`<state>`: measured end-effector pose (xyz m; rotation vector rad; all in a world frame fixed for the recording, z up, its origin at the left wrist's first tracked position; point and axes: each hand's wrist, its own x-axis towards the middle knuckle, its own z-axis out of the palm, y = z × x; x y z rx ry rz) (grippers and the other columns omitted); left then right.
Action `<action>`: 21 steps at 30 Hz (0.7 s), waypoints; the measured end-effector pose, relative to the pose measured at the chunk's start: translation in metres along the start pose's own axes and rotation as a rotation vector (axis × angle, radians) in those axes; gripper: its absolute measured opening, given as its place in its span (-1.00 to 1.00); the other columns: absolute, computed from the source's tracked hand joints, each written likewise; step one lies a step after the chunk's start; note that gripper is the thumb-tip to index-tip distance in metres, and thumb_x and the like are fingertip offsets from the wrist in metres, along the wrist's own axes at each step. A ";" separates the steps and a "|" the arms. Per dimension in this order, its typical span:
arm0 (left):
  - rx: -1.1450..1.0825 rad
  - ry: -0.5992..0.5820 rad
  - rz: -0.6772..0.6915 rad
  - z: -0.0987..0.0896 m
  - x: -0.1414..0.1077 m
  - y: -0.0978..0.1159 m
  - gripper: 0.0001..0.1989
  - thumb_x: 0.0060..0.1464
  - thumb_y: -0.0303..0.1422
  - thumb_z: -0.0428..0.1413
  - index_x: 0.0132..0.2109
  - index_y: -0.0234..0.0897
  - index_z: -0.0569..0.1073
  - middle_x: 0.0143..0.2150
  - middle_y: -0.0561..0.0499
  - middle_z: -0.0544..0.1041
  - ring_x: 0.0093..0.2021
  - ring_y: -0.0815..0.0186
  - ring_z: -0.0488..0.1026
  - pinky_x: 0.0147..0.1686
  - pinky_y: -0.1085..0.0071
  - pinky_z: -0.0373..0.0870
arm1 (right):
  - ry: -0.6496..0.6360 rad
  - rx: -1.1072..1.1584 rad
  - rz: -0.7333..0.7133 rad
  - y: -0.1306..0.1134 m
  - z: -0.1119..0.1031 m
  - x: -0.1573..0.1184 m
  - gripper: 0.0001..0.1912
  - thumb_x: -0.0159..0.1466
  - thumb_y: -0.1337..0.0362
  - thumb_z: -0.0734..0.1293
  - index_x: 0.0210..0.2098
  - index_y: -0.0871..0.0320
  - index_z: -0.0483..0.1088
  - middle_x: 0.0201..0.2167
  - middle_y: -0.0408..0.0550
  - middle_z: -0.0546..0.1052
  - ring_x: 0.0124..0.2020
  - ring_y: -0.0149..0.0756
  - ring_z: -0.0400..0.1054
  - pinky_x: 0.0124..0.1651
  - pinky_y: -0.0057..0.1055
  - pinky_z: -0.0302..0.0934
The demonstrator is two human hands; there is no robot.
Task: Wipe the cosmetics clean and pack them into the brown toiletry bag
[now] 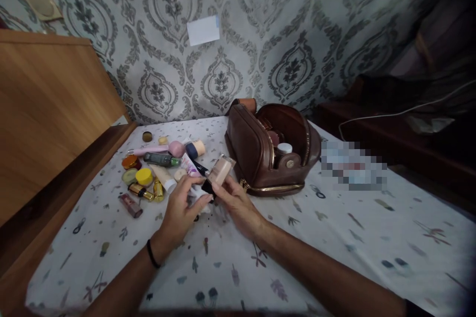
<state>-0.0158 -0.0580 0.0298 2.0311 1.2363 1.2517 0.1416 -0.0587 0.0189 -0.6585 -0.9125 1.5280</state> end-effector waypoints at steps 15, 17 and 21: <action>0.382 -0.295 0.660 -0.005 0.022 0.010 -0.54 0.32 -0.34 0.00 0.33 -0.21 0.29 0.21 -0.18 0.49 0.29 0.08 0.36 0.39 -0.06 0.03 | 0.003 -0.238 -0.121 0.009 -0.012 0.007 -0.65 0.09 0.04 0.50 -0.27 0.12 0.43 -0.33 -0.14 0.51 -0.26 -0.27 0.36 -0.19 -0.37 0.27; 0.405 -0.256 0.625 -0.005 0.033 0.005 -0.60 0.31 -0.37 0.00 0.26 -0.20 0.37 0.20 -0.16 0.50 0.29 0.08 0.35 0.38 -0.06 0.05 | -0.033 -0.264 -0.042 0.010 -0.015 0.007 -0.62 0.09 0.00 0.50 -0.28 0.12 0.40 -0.42 -0.18 0.46 -0.40 -0.34 0.31 -0.38 -0.43 0.22; 0.275 -0.165 0.425 -0.009 0.053 0.000 -0.70 0.28 -0.35 0.03 0.10 -0.22 0.50 0.16 -0.17 0.51 0.21 0.08 0.40 0.26 0.07 0.24 | -0.089 -0.314 0.071 0.008 -0.015 0.003 -0.61 0.15 -0.05 0.47 -0.33 0.13 0.38 -0.51 -0.22 0.38 -0.48 -0.39 0.26 -0.48 -0.49 0.14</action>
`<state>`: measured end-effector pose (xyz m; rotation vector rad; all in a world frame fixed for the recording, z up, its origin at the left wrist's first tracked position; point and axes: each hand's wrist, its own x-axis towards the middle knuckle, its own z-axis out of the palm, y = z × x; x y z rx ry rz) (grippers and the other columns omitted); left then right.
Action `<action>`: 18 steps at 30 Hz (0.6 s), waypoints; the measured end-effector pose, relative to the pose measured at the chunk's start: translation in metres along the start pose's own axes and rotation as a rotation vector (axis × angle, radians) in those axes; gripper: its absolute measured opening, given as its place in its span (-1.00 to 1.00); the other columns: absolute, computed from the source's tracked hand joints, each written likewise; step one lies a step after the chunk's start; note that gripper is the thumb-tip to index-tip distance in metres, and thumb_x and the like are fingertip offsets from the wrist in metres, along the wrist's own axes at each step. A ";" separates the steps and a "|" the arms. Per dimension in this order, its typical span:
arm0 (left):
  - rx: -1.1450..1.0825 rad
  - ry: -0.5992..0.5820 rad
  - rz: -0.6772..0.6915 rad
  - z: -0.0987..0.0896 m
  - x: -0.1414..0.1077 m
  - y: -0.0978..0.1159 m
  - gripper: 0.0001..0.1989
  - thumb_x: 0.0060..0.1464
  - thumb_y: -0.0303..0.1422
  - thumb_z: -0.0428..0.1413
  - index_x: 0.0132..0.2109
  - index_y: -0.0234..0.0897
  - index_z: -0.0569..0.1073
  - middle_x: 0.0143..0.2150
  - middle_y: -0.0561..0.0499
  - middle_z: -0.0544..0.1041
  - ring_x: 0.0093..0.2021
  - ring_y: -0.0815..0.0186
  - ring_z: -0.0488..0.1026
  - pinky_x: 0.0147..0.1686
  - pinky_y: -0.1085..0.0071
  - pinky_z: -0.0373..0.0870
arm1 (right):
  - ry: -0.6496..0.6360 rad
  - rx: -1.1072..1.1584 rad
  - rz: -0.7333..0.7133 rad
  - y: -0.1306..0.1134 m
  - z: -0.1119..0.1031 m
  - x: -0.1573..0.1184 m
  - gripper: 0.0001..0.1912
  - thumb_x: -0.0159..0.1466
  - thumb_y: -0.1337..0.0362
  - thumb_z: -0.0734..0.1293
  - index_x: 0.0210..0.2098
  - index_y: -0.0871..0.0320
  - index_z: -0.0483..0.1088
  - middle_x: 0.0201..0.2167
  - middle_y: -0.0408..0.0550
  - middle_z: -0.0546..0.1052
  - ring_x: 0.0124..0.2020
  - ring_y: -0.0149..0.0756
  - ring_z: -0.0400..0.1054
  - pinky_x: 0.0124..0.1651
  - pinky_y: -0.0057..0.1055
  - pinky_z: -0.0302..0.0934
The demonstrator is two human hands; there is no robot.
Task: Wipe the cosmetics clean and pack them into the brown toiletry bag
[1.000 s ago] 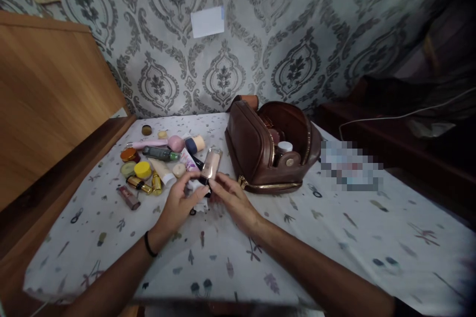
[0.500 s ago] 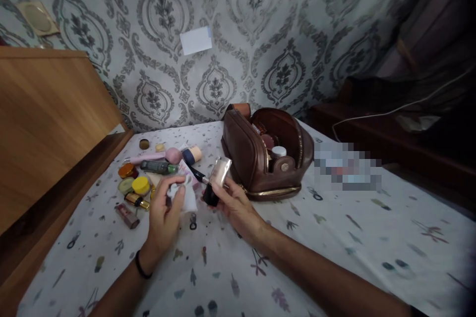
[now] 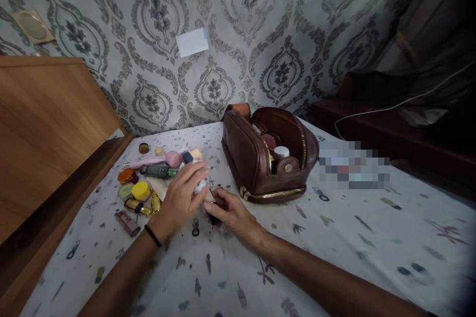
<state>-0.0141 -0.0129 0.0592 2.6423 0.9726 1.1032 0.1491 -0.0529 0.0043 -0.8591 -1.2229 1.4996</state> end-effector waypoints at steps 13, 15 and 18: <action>-1.142 0.193 -0.871 0.027 -0.016 -0.007 -0.42 -0.16 0.05 0.35 -0.12 -0.30 0.55 -0.55 0.15 0.41 -0.61 0.46 0.28 -0.62 0.54 0.22 | -0.241 0.518 0.273 -0.010 0.012 -0.006 -0.57 0.15 -0.05 0.50 -0.30 0.24 0.53 -0.46 -0.04 0.56 -0.43 -0.33 0.48 -0.45 -0.49 0.16; -1.105 0.249 -0.891 0.027 -0.015 -0.007 -0.41 -0.19 0.06 0.36 -0.15 -0.31 0.54 -0.52 0.14 0.43 -0.60 0.46 0.29 -0.63 0.54 0.21 | -0.224 0.516 0.264 -0.011 0.012 -0.006 -0.56 0.15 -0.06 0.49 -0.32 0.24 0.52 -0.46 -0.04 0.57 -0.42 -0.33 0.48 -0.45 -0.48 0.17; -1.003 0.375 -0.891 0.027 -0.017 -0.012 -0.47 -0.15 0.06 0.35 -0.23 -0.31 0.52 -0.46 0.12 0.47 -0.50 0.43 0.36 -0.52 0.53 0.30 | -0.189 0.503 0.245 -0.012 0.012 -0.005 -0.57 0.11 -0.02 0.54 -0.25 0.22 0.51 -0.38 -0.06 0.58 -0.35 -0.31 0.51 -0.36 -0.48 0.23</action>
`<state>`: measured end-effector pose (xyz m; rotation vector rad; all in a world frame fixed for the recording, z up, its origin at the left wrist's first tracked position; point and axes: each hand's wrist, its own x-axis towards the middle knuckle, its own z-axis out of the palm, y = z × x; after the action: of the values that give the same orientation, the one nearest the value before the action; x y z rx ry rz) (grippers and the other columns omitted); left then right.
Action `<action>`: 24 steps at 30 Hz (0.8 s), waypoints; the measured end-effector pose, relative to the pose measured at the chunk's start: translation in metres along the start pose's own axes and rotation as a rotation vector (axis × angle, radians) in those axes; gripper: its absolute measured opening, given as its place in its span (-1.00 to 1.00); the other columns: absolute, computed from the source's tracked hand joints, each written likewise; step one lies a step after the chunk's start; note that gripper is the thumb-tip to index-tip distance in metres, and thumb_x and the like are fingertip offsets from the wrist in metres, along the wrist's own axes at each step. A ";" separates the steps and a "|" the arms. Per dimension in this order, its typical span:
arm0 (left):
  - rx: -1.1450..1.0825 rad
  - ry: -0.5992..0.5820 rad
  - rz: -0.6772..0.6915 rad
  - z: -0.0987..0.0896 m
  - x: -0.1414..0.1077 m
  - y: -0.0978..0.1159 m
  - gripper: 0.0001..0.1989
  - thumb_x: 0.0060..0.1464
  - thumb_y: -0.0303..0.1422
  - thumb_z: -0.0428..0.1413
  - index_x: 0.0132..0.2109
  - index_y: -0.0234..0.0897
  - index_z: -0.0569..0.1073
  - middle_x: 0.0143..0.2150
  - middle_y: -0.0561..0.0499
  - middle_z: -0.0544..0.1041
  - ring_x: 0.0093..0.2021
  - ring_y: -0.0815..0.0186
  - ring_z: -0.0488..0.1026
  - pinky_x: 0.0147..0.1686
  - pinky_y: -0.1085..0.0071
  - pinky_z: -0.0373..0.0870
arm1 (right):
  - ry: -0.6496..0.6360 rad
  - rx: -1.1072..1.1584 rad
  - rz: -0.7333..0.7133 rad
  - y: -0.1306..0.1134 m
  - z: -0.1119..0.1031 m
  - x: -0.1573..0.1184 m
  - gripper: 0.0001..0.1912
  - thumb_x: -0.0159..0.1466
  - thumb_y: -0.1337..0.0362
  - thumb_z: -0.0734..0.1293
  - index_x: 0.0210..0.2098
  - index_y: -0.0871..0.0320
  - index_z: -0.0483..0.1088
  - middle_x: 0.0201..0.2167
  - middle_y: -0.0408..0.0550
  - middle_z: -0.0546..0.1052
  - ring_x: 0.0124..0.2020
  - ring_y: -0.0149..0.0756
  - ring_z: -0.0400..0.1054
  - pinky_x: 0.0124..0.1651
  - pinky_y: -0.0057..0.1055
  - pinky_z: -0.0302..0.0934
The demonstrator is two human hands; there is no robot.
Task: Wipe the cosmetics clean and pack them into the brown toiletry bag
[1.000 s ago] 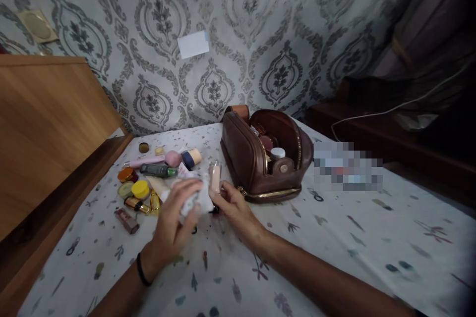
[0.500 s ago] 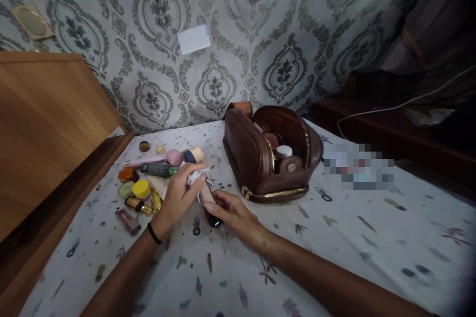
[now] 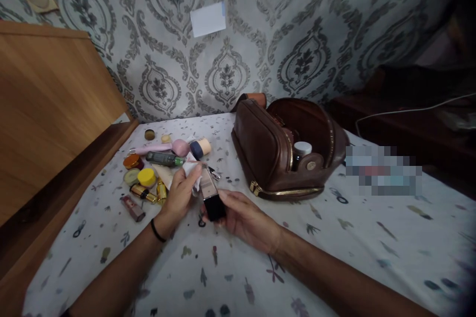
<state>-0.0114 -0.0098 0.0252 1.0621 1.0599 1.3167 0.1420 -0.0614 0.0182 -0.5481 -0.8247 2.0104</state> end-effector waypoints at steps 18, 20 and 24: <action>0.786 -0.444 0.910 -0.003 -0.020 0.009 -0.68 0.34 -0.37 -0.01 0.15 -0.21 0.47 0.12 -0.14 0.57 0.17 0.19 0.47 0.35 0.06 0.15 | 0.187 0.082 -0.188 -0.007 -0.012 0.006 -0.63 0.01 0.23 0.61 -0.19 0.15 0.57 -0.23 -0.10 0.56 -0.33 -0.43 0.41 -0.29 -0.48 0.33; 0.762 -0.472 0.917 -0.001 -0.024 0.008 -0.68 0.34 -0.38 -0.02 0.16 -0.20 0.47 0.11 -0.13 0.58 0.16 0.20 0.48 0.35 0.06 0.16 | 0.196 0.100 -0.196 -0.008 -0.013 0.007 -0.60 -0.01 0.24 0.63 -0.18 0.15 0.58 -0.23 -0.10 0.57 -0.32 -0.42 0.41 -0.28 -0.48 0.34; 0.828 -0.398 0.929 -0.004 -0.018 0.009 -0.64 0.33 -0.39 0.00 0.22 -0.19 0.42 0.22 -0.16 0.49 0.25 0.18 0.40 0.36 0.06 0.14 | 0.153 0.103 -0.171 -0.010 -0.011 0.006 -0.66 0.02 0.23 0.61 -0.22 0.17 0.59 -0.33 -0.11 0.57 -0.37 -0.43 0.43 -0.32 -0.51 0.33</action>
<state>-0.0164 -0.0277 0.0329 2.5383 0.8106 1.2403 0.1515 -0.0486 0.0177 -0.5457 -0.6494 1.8189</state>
